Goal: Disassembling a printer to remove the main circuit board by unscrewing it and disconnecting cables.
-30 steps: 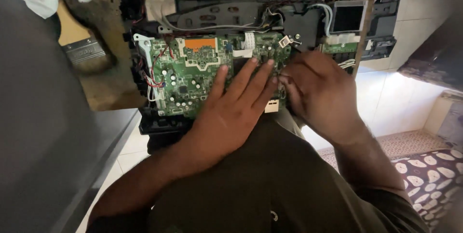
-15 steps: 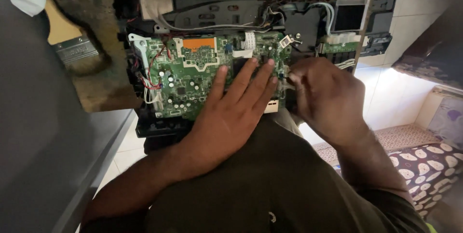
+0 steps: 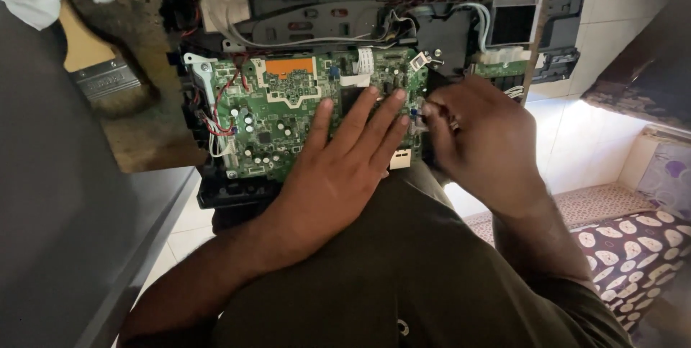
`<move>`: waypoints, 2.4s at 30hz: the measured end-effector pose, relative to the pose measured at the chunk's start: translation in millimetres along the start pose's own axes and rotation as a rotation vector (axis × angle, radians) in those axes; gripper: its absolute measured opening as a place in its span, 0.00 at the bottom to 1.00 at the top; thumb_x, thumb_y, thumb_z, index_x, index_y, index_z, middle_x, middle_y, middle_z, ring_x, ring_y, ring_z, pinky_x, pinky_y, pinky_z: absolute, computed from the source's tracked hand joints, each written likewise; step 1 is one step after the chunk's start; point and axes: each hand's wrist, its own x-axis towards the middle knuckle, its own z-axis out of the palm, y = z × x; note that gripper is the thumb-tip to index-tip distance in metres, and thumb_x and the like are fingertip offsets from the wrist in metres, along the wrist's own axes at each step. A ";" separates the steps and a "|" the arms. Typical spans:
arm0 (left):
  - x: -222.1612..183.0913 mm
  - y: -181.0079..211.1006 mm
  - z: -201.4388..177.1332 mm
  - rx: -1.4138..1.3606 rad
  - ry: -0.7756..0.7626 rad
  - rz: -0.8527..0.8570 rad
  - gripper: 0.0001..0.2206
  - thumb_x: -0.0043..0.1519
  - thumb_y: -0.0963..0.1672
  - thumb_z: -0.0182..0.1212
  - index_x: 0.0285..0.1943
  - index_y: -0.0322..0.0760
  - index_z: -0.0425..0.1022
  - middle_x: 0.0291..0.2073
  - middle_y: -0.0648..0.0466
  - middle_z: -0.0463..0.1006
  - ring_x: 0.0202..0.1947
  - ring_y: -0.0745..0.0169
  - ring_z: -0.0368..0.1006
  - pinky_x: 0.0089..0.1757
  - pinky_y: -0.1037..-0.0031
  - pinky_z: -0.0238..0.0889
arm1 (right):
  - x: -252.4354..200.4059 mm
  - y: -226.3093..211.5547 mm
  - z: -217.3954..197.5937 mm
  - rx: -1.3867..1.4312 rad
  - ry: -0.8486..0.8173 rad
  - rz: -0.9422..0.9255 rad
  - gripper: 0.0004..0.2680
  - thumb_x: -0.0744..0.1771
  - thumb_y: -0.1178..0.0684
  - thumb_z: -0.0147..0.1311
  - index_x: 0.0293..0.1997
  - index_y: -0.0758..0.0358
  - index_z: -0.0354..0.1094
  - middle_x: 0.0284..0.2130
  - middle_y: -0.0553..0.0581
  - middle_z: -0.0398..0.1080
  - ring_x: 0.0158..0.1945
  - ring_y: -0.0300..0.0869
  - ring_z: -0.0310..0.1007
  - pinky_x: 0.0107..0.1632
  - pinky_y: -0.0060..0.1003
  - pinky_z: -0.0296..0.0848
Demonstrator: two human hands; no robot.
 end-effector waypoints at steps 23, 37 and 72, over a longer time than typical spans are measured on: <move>2.0 4.1 0.5 0.025 0.019 -0.045 0.21 0.73 0.47 0.50 0.77 0.50 0.66 0.77 0.55 0.58 0.76 0.53 0.53 0.63 0.49 0.56 | 0.3 13.4 18.0 0.067 0.035 -0.092 0.08 0.73 0.57 0.42 0.36 0.63 0.60 0.27 0.59 0.61 0.28 0.46 0.58 0.30 0.43 0.56; 5.3 4.8 -3.7 0.022 -0.002 -0.051 0.22 0.70 0.47 0.51 0.74 0.51 0.69 0.76 0.56 0.60 0.75 0.54 0.54 0.63 0.50 0.55 | -1.6 7.0 5.5 0.190 -0.036 -0.040 0.08 0.73 0.54 0.42 0.37 0.64 0.61 0.29 0.60 0.62 0.31 0.46 0.59 0.32 0.43 0.56; 4.3 3.9 -0.4 0.011 0.000 -0.048 0.22 0.71 0.48 0.52 0.76 0.50 0.68 0.77 0.54 0.58 0.76 0.53 0.53 0.64 0.49 0.55 | -0.3 7.9 -4.0 0.055 -0.221 -0.134 0.06 0.71 0.54 0.45 0.44 0.66 0.61 0.34 0.65 0.66 0.34 0.54 0.66 0.34 0.49 0.63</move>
